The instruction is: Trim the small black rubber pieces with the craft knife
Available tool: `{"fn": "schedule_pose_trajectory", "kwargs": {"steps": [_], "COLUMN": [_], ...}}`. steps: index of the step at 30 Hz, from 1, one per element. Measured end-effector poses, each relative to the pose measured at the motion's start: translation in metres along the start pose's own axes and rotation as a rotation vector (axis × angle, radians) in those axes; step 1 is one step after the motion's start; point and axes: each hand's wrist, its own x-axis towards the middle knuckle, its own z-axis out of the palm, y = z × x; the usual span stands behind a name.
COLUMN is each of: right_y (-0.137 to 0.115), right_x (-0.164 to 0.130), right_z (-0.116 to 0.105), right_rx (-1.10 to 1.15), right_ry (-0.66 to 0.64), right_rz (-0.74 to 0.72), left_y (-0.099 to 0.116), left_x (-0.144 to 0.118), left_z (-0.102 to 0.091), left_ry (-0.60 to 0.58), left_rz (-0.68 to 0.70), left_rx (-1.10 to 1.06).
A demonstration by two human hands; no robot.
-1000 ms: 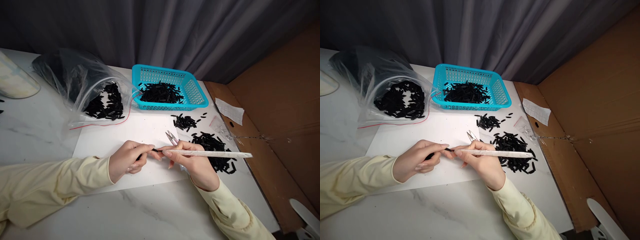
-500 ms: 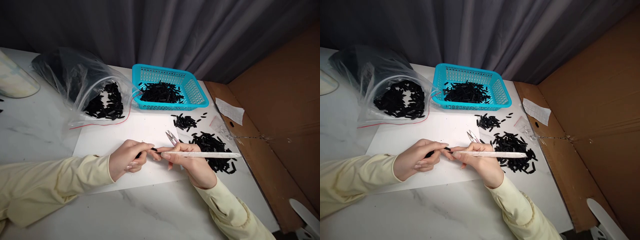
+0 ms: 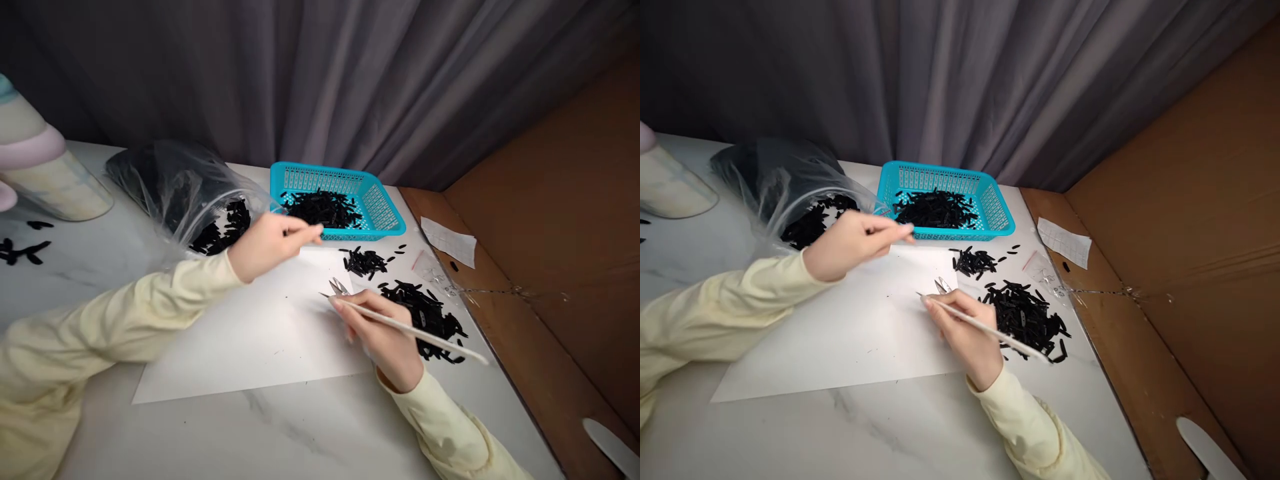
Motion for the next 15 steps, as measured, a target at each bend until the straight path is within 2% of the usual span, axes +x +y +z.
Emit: {"fn": "schedule_pose_trajectory", "kwargs": {"steps": [2, 5, 7, 9, 15], "right_y": [0.006, 0.015, 0.018, 0.020, 0.018], "right_x": [-0.004, -0.010, -0.011, -0.009, 0.003], "right_z": [0.006, 0.012, 0.012, 0.011, 0.006], "right_rx": [-0.206, -0.598, -0.779, -0.848, -0.923], "right_ry": [-0.023, -0.096, -0.133, -0.146, -0.168], "right_rz": [-0.180, -0.546, -0.731, -0.822, -0.964], "left_y": [0.007, 0.007, 0.003, -0.002, -0.007], "left_x": [0.030, 0.063, 0.073, 0.073, 0.068], "left_z": [-0.007, -0.006, -0.001, 0.004, 0.003], "left_ry": [0.114, 0.042, 0.057, 0.056, 0.047], "left_rz": [0.134, 0.179, 0.196, 0.198, 0.139], "left_rx": [0.283, 0.632, 0.678, 0.714, 0.784]}}
